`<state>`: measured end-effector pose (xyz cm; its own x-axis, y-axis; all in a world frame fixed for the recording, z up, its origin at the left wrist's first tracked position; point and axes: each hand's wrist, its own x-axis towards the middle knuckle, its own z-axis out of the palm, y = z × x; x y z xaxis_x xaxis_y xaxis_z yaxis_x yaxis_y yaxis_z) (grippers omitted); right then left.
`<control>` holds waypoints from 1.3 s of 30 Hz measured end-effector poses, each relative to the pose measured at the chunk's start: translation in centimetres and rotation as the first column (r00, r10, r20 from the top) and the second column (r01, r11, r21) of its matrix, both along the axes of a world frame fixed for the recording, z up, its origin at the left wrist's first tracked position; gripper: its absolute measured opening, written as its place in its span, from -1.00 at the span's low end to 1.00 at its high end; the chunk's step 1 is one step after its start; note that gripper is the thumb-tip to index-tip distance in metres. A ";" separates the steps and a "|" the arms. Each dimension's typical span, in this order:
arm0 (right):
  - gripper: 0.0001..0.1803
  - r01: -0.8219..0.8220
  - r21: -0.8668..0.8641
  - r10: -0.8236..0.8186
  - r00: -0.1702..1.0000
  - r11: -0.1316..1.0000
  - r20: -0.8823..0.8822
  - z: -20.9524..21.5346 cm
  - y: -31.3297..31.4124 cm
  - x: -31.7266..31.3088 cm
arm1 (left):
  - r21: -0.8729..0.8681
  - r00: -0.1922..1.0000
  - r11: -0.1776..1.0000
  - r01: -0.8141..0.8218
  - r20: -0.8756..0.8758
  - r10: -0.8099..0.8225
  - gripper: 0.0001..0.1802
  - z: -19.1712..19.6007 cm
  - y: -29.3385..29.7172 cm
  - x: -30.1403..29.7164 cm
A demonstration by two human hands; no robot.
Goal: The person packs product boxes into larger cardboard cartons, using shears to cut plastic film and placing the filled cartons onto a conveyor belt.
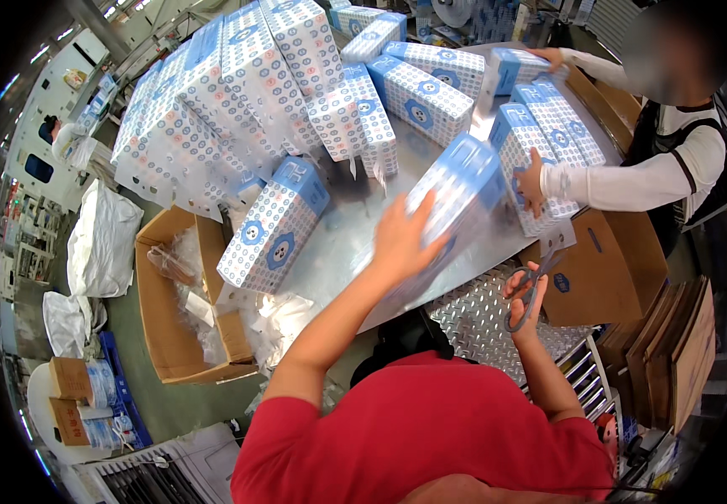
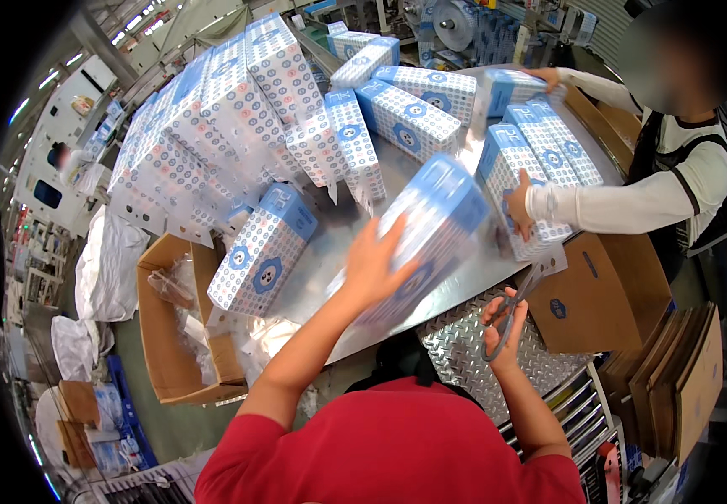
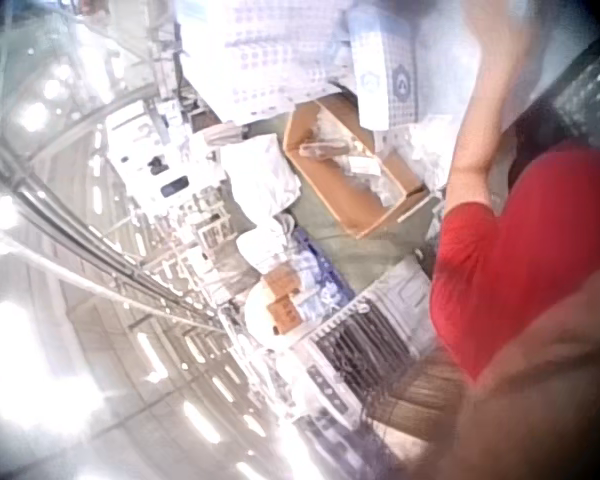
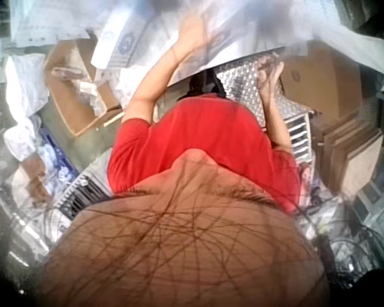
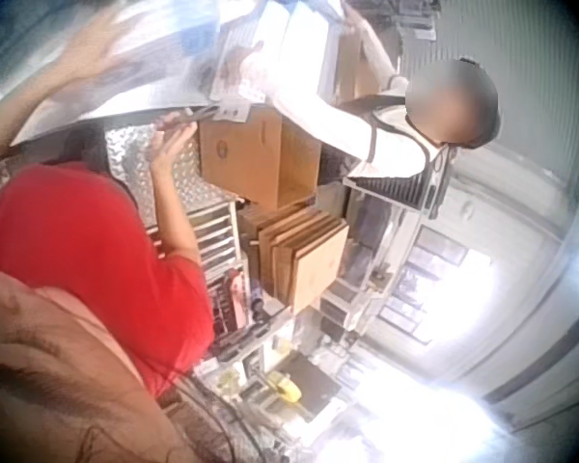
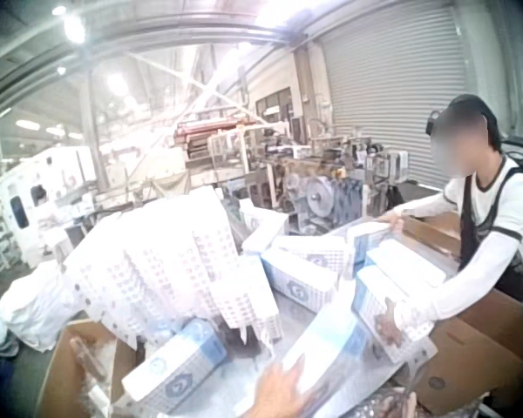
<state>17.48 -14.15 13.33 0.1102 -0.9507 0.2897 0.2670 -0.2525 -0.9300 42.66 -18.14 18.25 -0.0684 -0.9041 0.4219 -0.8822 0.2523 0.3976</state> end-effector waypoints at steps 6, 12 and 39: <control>-0.34 0.161 0.276 -0.140 0.986 0.948 -0.093 -4.0 4.4 -5.2 | 0.212 0.980 0.966 -0.150 0.163 0.116 -0.39 -0.1 -8.1 5.9; -0.36 0.065 0.313 -0.020 0.989 0.948 -0.146 -5.0 6.7 -4.7 | 0.299 0.773 0.732 -0.613 0.418 0.477 -0.04 -4.2 1.1 25.5; -0.34 -0.163 0.274 0.147 0.986 0.948 0.077 -6.1 -1.3 13.1 | 0.407 0.352 0.910 0.081 -0.866 0.356 -0.18 -4.6 13.1 13.4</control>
